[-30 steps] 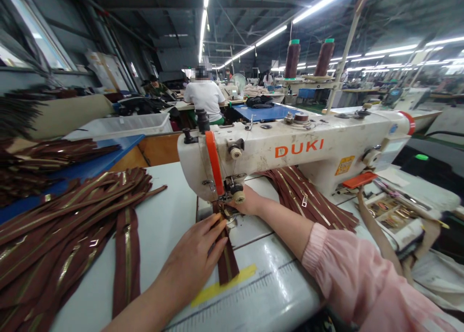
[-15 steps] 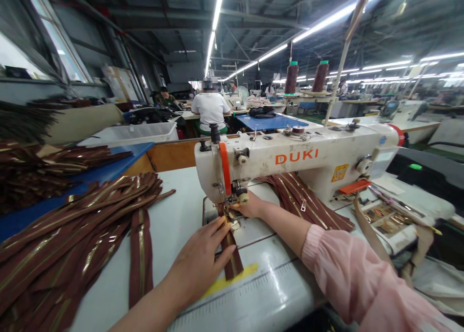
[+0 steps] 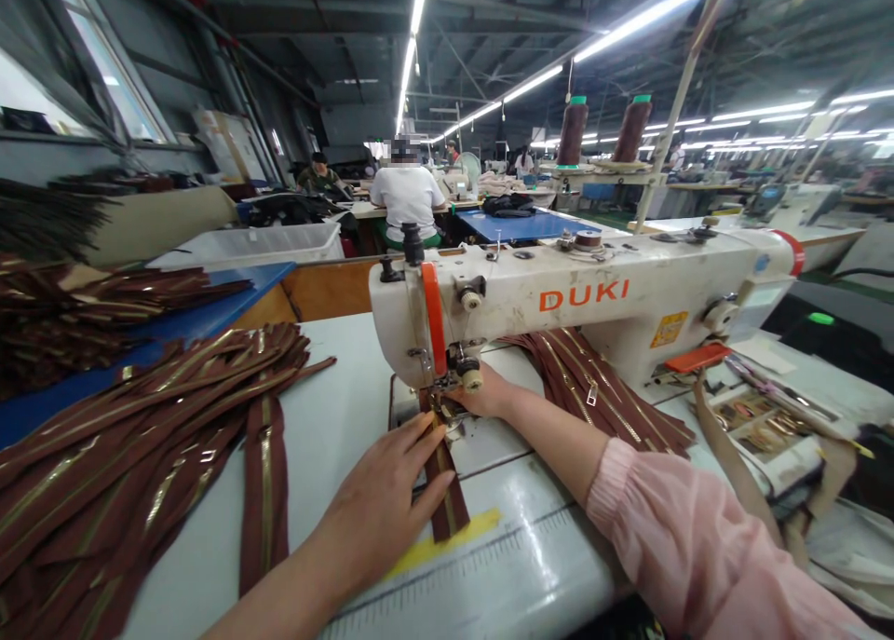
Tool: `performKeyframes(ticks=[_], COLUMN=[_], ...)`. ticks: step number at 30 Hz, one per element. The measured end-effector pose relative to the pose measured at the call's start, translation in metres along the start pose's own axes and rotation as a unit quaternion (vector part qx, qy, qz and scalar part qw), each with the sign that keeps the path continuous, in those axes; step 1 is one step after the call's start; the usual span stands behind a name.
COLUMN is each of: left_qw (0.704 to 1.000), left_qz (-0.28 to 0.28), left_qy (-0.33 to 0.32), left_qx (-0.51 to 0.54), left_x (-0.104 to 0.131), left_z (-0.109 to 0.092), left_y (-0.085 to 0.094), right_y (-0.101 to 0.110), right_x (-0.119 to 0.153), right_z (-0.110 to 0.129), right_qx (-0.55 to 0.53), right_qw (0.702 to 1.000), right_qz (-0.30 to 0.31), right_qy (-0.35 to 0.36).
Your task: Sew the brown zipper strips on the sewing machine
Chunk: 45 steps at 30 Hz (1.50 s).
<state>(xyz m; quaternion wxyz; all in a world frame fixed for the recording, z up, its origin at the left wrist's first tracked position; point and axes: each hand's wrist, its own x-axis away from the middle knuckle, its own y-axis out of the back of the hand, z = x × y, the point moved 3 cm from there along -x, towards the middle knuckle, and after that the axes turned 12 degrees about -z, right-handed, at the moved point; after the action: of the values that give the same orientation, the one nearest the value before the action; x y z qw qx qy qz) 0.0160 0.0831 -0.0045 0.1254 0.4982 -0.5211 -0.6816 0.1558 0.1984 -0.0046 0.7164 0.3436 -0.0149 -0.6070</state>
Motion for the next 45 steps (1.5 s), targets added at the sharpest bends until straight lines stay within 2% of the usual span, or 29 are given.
performKeyframes(ticks=[10,15,17,20,21,23,25,27,34,45], left_qw=[1.0,0.999,0.999,0.997,0.996,0.995,0.993,0.993,0.992,0.994], left_qz=[0.002,0.006,-0.009,-0.034,-0.041,-0.058,-0.074,-0.078,-0.086,-0.057], left_qy=[0.007,-0.005,-0.019,-0.056,-0.068,-0.082,-0.087,-0.092,-0.087,-0.083], left_qx=[-0.001,-0.032,-0.042,-0.033,-0.027,-0.016,-0.011,-0.01,0.002,0.039], left_x=[-0.002,0.001,0.006,0.016,0.02,0.027,0.031,0.033,0.033,0.031], left_z=[0.001,-0.004,-0.012,-0.03,-0.036,-0.046,-0.053,-0.058,-0.067,-0.063], left_y=[-0.001,0.003,0.009,0.018,0.021,0.027,0.031,0.033,0.04,0.043], right_y=[-0.005,0.013,0.027,0.043,0.045,0.044,0.042,0.039,0.034,0.029], right_x=[-0.001,0.003,0.018,0.062,0.079,0.113,0.137,0.15,0.155,0.157], right_z=[-0.004,0.01,0.02,0.035,0.041,0.051,0.059,0.065,0.07,0.068], right_qx=[0.038,0.101,0.128,0.166,0.193,0.232,0.244,0.246,0.205,0.164], right_qw=[0.999,0.994,0.99,0.982,0.971,0.953,0.947,0.947,0.964,0.972], right_qz=[0.022,0.032,0.032,0.015,0.016,0.043,0.049,0.049,0.019,0.006], right_qy=[0.019,0.034,0.05,0.093,0.141,0.191,0.202,0.203,0.169,0.168])
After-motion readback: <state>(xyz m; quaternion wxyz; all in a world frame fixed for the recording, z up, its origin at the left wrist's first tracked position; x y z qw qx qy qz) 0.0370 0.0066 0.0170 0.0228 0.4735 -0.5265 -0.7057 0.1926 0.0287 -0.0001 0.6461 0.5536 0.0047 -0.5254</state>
